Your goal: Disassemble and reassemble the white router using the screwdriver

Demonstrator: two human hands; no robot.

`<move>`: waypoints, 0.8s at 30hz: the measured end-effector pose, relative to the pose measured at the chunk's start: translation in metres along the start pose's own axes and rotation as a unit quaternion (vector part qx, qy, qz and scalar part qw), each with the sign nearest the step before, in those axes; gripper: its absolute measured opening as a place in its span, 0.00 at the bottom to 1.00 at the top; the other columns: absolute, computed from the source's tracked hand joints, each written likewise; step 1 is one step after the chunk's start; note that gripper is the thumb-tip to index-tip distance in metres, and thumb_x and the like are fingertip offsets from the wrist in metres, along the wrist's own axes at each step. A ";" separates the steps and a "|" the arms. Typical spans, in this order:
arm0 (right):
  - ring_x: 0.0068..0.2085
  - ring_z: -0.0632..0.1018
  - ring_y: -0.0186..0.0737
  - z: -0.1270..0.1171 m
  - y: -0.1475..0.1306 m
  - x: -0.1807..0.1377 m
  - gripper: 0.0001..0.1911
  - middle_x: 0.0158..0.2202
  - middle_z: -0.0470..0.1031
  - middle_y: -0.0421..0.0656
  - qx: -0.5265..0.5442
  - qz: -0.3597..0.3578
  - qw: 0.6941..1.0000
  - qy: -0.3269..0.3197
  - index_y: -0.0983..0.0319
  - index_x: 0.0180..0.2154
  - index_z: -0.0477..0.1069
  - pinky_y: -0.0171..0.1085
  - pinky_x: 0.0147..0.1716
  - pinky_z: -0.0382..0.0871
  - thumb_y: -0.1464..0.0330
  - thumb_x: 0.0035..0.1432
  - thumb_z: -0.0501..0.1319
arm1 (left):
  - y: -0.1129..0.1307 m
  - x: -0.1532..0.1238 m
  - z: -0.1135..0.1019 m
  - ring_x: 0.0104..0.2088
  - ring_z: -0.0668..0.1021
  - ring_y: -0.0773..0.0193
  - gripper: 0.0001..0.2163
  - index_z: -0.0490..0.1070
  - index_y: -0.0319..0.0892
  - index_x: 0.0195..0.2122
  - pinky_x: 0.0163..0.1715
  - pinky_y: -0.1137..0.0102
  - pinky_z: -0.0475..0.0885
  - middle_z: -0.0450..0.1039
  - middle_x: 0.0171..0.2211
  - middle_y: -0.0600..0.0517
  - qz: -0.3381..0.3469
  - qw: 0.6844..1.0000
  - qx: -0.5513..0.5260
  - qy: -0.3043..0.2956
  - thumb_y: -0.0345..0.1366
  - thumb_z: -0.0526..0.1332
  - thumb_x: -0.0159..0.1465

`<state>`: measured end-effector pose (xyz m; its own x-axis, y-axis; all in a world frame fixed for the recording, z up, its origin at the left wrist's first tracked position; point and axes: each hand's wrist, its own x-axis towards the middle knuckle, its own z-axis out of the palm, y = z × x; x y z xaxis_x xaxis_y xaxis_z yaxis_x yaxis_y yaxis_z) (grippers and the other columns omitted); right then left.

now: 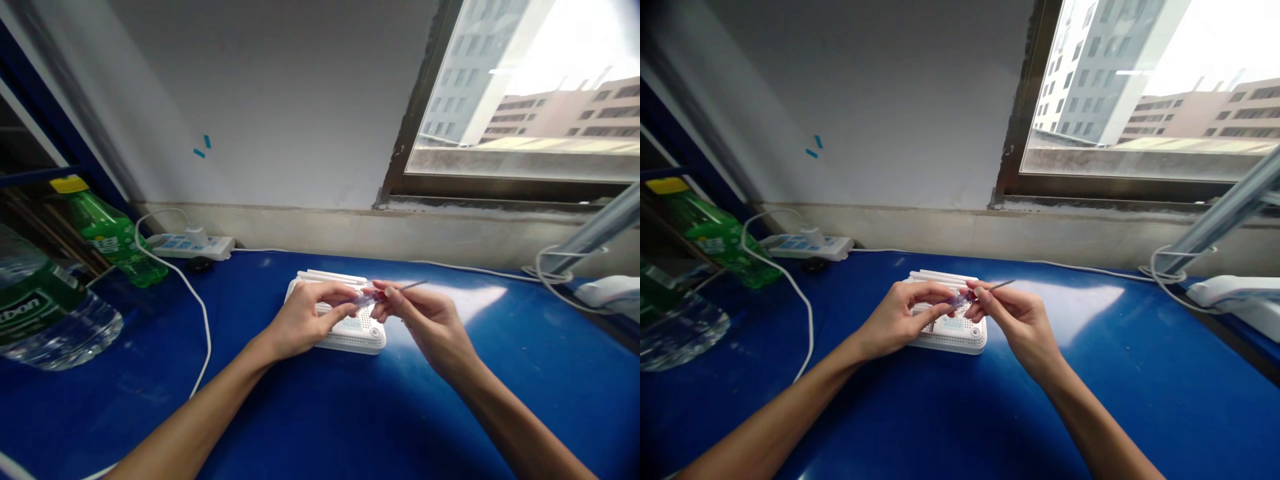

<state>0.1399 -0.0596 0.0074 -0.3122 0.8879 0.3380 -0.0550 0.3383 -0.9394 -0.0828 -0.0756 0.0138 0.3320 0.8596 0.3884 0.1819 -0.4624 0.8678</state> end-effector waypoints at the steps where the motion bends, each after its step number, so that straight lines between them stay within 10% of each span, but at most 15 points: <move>1: 0.32 0.82 0.42 0.001 0.001 0.000 0.14 0.30 0.83 0.46 0.010 0.003 1.000 -0.004 0.60 0.40 0.84 0.43 0.37 0.79 0.58 0.66 0.65 | 0.000 -0.001 0.002 0.45 0.85 0.56 0.08 0.81 0.42 0.46 0.50 0.64 0.78 0.84 0.46 0.47 -0.011 1.000 -0.027 -0.007 0.36 0.67 0.67; 7: 0.38 0.82 0.44 0.011 0.005 -0.002 0.19 0.41 0.84 0.48 0.062 0.049 0.997 -0.010 0.58 0.52 0.79 0.43 0.39 0.77 0.58 0.62 0.69 | 0.004 -0.001 0.012 0.35 0.86 0.55 0.13 0.80 0.37 0.41 0.37 0.64 0.81 0.84 0.35 0.44 -0.083 0.989 -0.121 -0.002 0.44 0.68 0.66; 13: 0.34 0.76 0.38 -0.017 0.000 0.008 0.18 0.35 0.76 0.42 0.001 0.047 0.997 0.067 0.56 0.51 0.77 0.35 0.32 0.70 0.53 0.66 0.63 | -0.010 -0.002 -0.008 0.59 0.76 0.44 0.28 0.75 0.42 0.58 0.62 0.49 0.68 0.77 0.57 0.42 0.032 0.961 0.273 0.009 0.54 0.69 0.62; 18: 0.22 0.64 0.30 -0.066 -0.016 0.013 0.28 0.32 0.73 0.42 -0.183 0.124 0.975 -0.008 0.62 0.54 0.78 0.34 0.19 0.55 0.48 0.62 0.64 | -0.025 -0.006 -0.019 0.72 0.54 0.32 0.54 0.56 0.50 0.72 0.67 0.36 0.48 0.53 0.73 0.37 -0.010 0.898 0.424 -0.112 0.73 0.64 0.49; 24: 0.38 0.78 0.46 -0.094 -0.026 0.007 0.26 0.41 0.83 0.48 -0.306 0.205 0.906 -0.209 0.58 0.48 0.83 0.38 0.32 0.68 0.47 0.59 0.65 | -0.023 -0.004 -0.023 0.69 0.63 0.40 0.53 0.58 0.51 0.71 0.69 0.41 0.48 0.63 0.69 0.41 -0.006 0.890 0.430 -0.150 0.70 0.68 0.48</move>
<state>0.2278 -0.0330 0.0393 -0.5259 0.8258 -0.2037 0.6430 0.2293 -0.7307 -0.1098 -0.0634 -0.0010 0.5339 0.8288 0.1677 0.7860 -0.5595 0.2631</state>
